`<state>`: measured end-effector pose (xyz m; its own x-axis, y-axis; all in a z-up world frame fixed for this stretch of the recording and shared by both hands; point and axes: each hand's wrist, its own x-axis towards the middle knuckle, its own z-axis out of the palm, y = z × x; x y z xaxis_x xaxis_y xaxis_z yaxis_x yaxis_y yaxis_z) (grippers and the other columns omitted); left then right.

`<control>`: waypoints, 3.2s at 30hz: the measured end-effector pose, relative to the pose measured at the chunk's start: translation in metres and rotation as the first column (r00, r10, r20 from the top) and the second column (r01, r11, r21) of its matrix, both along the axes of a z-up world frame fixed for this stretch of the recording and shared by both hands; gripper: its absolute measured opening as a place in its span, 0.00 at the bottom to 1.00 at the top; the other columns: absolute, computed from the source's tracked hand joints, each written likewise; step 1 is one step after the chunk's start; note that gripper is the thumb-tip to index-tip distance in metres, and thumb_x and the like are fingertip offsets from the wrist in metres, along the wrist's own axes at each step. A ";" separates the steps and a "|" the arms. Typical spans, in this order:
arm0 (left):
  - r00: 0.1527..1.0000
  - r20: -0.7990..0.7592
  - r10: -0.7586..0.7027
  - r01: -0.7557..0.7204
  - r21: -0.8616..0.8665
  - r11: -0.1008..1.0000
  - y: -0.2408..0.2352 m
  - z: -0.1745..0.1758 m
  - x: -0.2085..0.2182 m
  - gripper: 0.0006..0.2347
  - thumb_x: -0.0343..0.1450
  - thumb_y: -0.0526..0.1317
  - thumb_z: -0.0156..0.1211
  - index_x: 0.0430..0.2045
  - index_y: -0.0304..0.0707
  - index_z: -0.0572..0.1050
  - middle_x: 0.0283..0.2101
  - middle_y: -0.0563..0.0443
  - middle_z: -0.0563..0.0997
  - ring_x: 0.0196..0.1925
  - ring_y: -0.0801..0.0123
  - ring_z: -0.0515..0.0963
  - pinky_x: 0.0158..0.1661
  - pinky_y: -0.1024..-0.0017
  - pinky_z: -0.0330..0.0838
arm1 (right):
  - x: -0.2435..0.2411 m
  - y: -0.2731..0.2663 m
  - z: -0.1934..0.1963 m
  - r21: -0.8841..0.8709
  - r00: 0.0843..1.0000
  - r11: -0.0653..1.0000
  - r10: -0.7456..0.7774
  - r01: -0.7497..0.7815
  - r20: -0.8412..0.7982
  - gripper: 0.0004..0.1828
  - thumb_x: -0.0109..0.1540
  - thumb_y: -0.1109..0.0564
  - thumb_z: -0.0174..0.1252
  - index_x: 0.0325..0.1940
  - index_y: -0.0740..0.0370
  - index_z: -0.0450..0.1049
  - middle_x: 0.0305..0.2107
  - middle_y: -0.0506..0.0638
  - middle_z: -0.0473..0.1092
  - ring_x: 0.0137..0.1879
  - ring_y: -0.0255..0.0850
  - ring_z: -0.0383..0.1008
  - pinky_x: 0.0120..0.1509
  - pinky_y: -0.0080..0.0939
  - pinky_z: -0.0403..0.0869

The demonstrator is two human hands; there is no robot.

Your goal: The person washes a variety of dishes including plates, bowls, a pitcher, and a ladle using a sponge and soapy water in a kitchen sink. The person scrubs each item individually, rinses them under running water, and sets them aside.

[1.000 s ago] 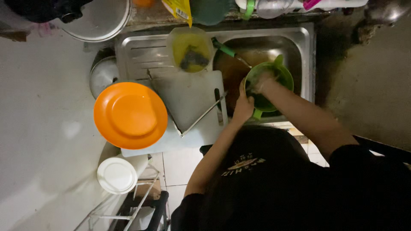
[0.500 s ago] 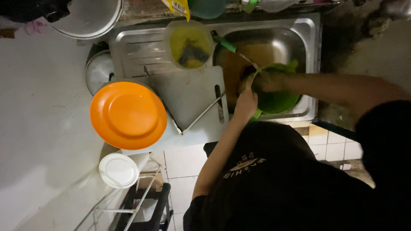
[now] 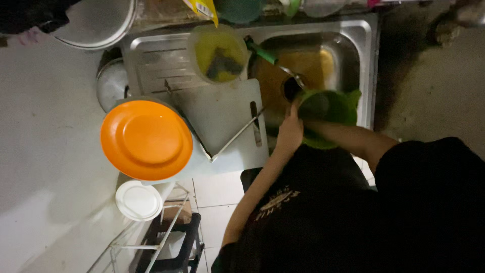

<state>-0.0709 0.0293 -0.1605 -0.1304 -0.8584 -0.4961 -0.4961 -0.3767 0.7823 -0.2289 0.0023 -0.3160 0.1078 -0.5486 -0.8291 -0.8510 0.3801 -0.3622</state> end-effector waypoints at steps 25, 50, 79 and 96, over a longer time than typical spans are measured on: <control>0.969 -0.138 0.207 -0.222 -0.102 0.970 -0.012 0.020 0.014 0.33 0.72 0.34 0.51 0.73 0.33 0.43 0.31 0.28 0.79 0.27 0.38 0.78 0.30 0.49 0.73 | -0.034 -0.019 0.057 0.157 0.982 0.970 0.187 -0.184 -0.005 0.15 0.72 0.47 0.48 0.43 0.60 0.70 0.34 0.53 0.68 0.35 0.44 0.68 0.38 0.46 0.72; 0.999 -0.049 0.023 -0.023 -0.009 1.000 0.002 -0.005 -0.033 0.26 0.75 0.34 0.48 0.68 0.25 0.48 0.34 0.25 0.80 0.32 0.34 0.80 0.36 0.46 0.74 | 0.006 -0.037 0.027 -0.034 0.992 0.994 0.103 -0.106 -0.076 0.16 0.72 0.46 0.49 0.46 0.61 0.71 0.36 0.54 0.69 0.36 0.44 0.68 0.39 0.47 0.72; 0.981 -0.130 0.142 -0.144 -0.002 0.990 -0.010 0.017 0.005 0.30 0.73 0.35 0.50 0.71 0.29 0.47 0.30 0.26 0.79 0.31 0.36 0.80 0.34 0.50 0.74 | -0.015 -0.088 0.016 -0.293 0.982 0.948 -0.160 0.124 -0.103 0.19 0.71 0.44 0.51 0.49 0.63 0.72 0.39 0.55 0.70 0.38 0.44 0.68 0.41 0.47 0.73; 0.985 -0.112 0.133 -0.136 -0.024 0.990 -0.004 -0.019 -0.014 0.26 0.76 0.36 0.51 0.68 0.25 0.53 0.34 0.26 0.80 0.34 0.37 0.79 0.35 0.49 0.75 | 0.020 -0.055 -0.007 -0.101 0.990 0.991 0.072 -0.085 -0.118 0.20 0.71 0.43 0.52 0.51 0.64 0.72 0.41 0.55 0.71 0.38 0.44 0.68 0.42 0.47 0.73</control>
<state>-0.0854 0.0252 -0.1794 -0.0651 -0.8869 -0.4573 -0.3528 -0.4082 0.8419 -0.2092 -0.0531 -0.3234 0.0619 -0.6271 -0.7765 -0.9148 0.2755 -0.2954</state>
